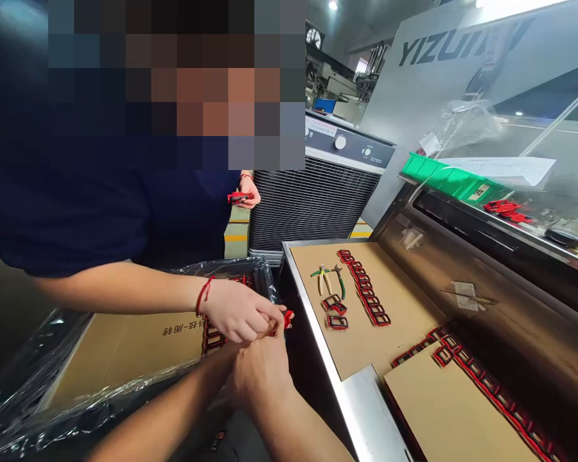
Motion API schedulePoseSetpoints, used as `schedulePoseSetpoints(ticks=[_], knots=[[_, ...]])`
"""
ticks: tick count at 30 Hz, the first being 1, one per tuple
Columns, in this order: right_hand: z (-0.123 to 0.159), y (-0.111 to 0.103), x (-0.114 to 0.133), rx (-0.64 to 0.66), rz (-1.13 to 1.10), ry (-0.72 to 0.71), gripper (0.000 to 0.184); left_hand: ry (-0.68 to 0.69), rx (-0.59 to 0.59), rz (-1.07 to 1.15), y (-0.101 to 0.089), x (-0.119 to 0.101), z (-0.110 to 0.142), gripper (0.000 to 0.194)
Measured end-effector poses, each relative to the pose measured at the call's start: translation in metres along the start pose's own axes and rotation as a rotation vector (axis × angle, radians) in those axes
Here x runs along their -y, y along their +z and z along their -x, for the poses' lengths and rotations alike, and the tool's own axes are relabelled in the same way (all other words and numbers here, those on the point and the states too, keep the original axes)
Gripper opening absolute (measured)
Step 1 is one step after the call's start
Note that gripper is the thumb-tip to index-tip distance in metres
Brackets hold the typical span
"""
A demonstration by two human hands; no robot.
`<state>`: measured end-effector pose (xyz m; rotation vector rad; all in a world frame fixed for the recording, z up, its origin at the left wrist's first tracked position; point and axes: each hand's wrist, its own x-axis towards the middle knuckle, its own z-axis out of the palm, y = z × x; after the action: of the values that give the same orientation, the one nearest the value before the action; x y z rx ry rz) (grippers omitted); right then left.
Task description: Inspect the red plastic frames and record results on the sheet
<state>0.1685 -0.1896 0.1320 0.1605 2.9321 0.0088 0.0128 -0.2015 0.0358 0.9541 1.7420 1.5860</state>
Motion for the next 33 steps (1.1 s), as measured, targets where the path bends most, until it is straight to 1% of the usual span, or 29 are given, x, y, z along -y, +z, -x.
schedulePoseSetpoints(ticks=[2,4,7,9,13,14,16,18,20,23,25,27,29,31,33], knots=[[-0.002,-0.005,0.001,-0.016,0.004,0.028,0.035,-0.016,0.126,0.02,-0.008,-0.011,-0.016,0.016],[-0.004,-0.008,0.002,-0.021,0.01,0.05,0.029,-0.027,0.246,0.064,-0.012,-0.024,-0.029,0.014],[-0.007,-0.01,0.002,-0.036,0.032,0.067,0.028,-0.023,0.336,0.103,-0.014,-0.044,-0.043,0.011],[-0.01,-0.007,0.001,-0.065,0.045,0.078,0.029,-0.016,0.349,0.122,-0.015,-0.056,-0.048,0.015],[-0.016,0.006,-0.003,-0.121,0.046,0.048,0.024,0.003,0.308,0.174,-0.015,-0.072,-0.057,0.029],[-0.016,0.01,-0.003,-0.147,0.055,0.041,0.026,0.009,0.293,0.193,-0.015,-0.074,-0.059,0.03],[-0.013,0.018,-0.003,-0.18,0.069,0.02,0.03,0.02,0.264,0.235,-0.011,-0.075,-0.057,0.025],[-0.008,0.029,-0.003,-0.173,0.06,-0.007,0.03,0.035,0.221,0.283,-0.003,-0.072,-0.049,0.021],[-0.004,0.043,-0.006,-0.158,0.04,-0.021,0.026,0.063,0.145,0.334,0.006,-0.066,-0.039,0.026],[0.001,0.071,-0.022,-0.238,0.04,-0.012,0.02,0.114,-0.006,0.384,0.019,-0.058,-0.028,0.043],[0.003,0.091,-0.04,-0.306,0.042,-0.004,0.018,0.118,-0.076,0.364,0.024,-0.051,-0.026,0.046],[0.006,0.11,-0.061,-0.356,0.035,0.029,0.017,0.08,-0.105,0.281,0.029,-0.038,-0.022,0.047],[0.009,0.125,-0.083,-0.376,0.033,0.062,0.017,0.006,-0.109,0.132,0.032,-0.017,-0.009,0.042],[0.012,0.137,-0.101,-0.368,0.041,0.081,0.018,-0.074,-0.113,-0.073,0.032,0.011,0.014,0.03],[0.014,0.144,-0.114,-0.354,0.048,0.087,0.019,-0.137,-0.137,-0.301,0.028,0.04,0.046,0.018]])
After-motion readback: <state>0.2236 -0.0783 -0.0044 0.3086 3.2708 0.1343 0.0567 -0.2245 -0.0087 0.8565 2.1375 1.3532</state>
